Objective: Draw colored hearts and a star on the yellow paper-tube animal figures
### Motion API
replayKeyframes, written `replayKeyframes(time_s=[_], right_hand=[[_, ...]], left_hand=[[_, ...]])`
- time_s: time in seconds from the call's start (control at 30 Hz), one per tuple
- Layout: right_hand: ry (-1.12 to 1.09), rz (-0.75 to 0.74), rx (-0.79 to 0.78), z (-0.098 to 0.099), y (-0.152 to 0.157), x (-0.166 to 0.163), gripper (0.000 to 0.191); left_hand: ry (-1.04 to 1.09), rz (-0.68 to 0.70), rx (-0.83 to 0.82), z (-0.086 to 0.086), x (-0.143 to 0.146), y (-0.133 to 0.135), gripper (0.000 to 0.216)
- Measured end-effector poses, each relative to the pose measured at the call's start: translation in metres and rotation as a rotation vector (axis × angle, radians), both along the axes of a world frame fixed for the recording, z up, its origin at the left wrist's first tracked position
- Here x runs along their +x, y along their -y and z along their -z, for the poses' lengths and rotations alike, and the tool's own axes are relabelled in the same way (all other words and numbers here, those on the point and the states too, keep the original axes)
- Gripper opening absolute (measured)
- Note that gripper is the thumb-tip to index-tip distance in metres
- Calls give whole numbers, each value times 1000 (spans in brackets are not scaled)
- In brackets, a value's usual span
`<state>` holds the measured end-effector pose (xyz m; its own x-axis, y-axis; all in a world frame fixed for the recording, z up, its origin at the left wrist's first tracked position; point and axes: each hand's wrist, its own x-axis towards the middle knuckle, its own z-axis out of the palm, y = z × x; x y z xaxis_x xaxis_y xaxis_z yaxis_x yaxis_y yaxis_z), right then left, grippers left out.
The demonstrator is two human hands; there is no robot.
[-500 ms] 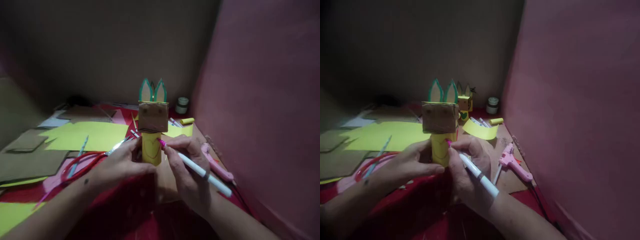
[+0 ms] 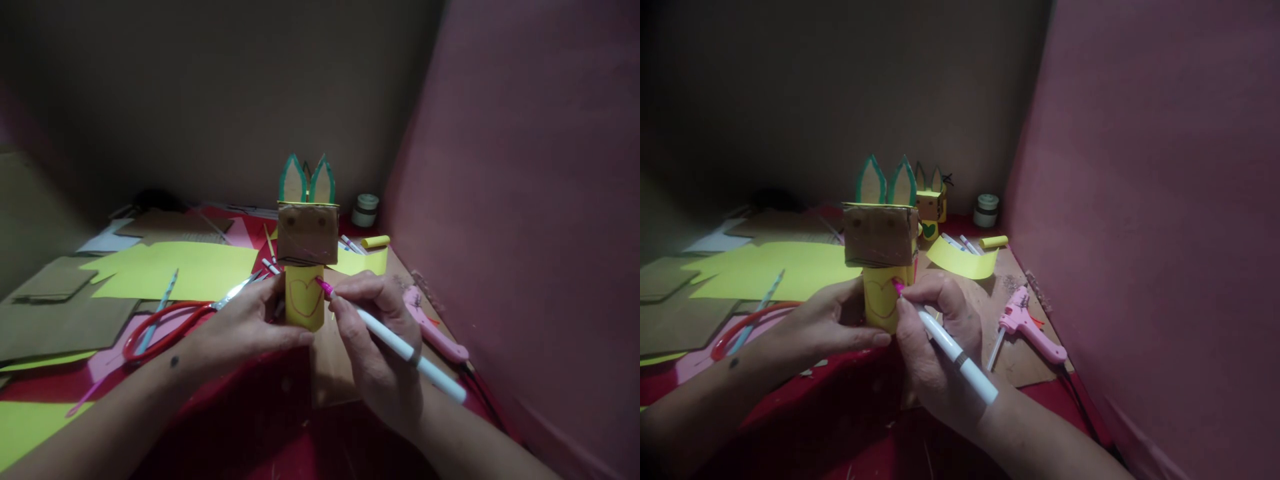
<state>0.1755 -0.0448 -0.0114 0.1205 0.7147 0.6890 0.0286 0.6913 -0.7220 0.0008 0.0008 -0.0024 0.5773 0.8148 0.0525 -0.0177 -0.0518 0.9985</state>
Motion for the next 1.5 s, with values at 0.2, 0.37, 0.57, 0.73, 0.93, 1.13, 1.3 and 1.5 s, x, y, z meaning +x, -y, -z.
replayKeyframes(time_s=[0.2,0.37,0.57,0.73,0.93,1.13,1.3,1.5], right_hand=[[25,-53,50,3,-3,0,14],[61,-47,52,4,-1,2,15],[78,-34,35,7,0,4,14],[45,-22,28,5,-1,1,16],[8,-42,1,1,0,0,14],[40,-41,31,5,0,2,15],[17,-34,-3,3,1,0,14],[16,14,-26,-2,1,1,10]], left_hand=[[11,22,-8,0,0,-1,54],[22,24,-46,2,0,-1,58],[24,25,-49,3,0,1,54],[29,25,-41,2,0,0,55],[10,16,-20,-1,0,0,52],[28,14,-24,1,0,-1,53],[39,17,-50,1,0,0,56],[20,5,-30,-2,0,0,51]])
